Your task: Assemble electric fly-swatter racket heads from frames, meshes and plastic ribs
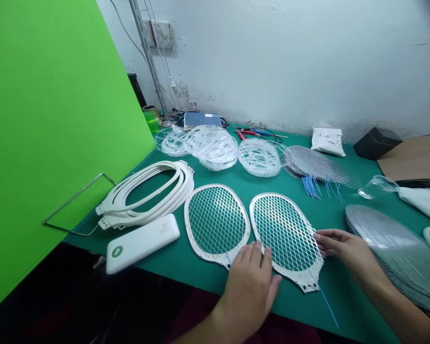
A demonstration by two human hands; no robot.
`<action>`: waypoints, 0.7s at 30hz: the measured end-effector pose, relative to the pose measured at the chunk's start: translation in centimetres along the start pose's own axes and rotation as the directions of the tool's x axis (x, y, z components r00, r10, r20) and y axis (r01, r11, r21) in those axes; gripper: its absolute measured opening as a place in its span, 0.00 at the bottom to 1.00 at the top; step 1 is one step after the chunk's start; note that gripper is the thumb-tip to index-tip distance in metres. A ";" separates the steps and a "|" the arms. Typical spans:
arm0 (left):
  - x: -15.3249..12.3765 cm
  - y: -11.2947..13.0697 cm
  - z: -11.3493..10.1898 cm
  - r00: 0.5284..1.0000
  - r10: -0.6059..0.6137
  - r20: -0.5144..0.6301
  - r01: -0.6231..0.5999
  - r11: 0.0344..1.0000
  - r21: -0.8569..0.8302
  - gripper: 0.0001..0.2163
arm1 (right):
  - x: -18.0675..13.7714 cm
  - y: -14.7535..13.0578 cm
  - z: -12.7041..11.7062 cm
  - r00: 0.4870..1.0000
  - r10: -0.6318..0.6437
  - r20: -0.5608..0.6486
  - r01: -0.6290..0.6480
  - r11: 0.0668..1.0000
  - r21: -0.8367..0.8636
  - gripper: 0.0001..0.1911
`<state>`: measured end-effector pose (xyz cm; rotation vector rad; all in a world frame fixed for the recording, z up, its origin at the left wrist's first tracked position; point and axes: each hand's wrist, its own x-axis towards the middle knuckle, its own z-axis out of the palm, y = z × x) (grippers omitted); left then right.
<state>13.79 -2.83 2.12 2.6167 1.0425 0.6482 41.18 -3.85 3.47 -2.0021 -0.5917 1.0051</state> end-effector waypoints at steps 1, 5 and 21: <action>0.2 -0.1 0.1 1.000 -0.007 0.023 0.006 1.000 0.026 0.22 | -0.1 -0.2 0.0 1.000 -0.007 0.002 0.007 1.000 -0.012 0.13; 0.2 0.4 1.2 0.999 0.017 0.044 -0.021 0.995 0.093 0.21 | -0.7 -0.3 -0.5 1.000 -0.018 0.011 0.018 1.000 0.002 0.12; -1.1 0.7 1.6 0.985 0.133 0.111 -0.135 0.991 0.017 0.29 | -0.5 3.7 -3.6 0.999 0.021 -0.025 -0.017 0.991 0.134 0.21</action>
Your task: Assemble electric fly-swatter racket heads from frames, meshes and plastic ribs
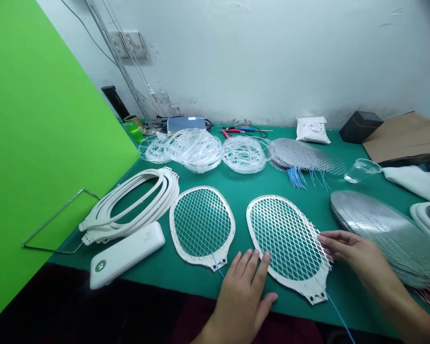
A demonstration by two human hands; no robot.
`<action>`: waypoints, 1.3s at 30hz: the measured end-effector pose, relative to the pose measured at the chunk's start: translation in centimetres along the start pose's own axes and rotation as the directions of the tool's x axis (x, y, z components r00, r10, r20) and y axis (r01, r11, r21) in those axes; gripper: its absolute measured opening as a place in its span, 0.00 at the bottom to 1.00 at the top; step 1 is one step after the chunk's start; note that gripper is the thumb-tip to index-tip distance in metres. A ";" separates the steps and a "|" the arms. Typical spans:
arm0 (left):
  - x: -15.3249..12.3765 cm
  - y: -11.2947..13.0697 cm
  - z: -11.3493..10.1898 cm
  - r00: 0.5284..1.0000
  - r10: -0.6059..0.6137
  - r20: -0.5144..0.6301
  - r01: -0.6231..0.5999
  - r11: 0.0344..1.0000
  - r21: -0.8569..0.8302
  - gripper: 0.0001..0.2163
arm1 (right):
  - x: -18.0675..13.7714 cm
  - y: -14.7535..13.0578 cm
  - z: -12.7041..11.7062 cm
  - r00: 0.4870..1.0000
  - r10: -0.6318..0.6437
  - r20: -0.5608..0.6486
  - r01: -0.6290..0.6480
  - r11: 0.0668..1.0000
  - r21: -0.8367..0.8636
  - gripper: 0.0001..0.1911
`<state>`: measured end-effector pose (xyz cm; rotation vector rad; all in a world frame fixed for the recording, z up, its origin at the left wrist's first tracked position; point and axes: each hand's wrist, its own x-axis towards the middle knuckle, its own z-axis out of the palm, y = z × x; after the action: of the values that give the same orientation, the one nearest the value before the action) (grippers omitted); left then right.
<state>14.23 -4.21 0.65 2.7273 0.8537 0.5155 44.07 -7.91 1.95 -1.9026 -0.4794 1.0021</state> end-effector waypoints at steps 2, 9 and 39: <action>-0.1 -0.1 0.0 1.000 0.010 0.020 -0.010 1.000 0.008 0.29 | -0.1 -0.4 0.4 1.000 0.003 -0.005 -0.003 1.000 -0.015 0.20; -0.2 -0.2 0.1 1.000 0.020 0.004 -0.020 0.999 0.047 0.22 | 0.1 -0.5 0.3 1.000 0.002 0.002 -0.001 0.995 -0.103 0.23; 0.8 0.3 0.2 0.996 -0.082 0.025 0.082 0.996 0.022 0.19 | 0.4 -1.0 3.3 0.902 -0.430 -0.045 0.315 0.724 -0.613 0.18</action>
<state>15.07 -4.02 0.77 2.6981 0.9652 0.4567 41.72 -5.33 1.75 -2.2842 -1.1260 0.4088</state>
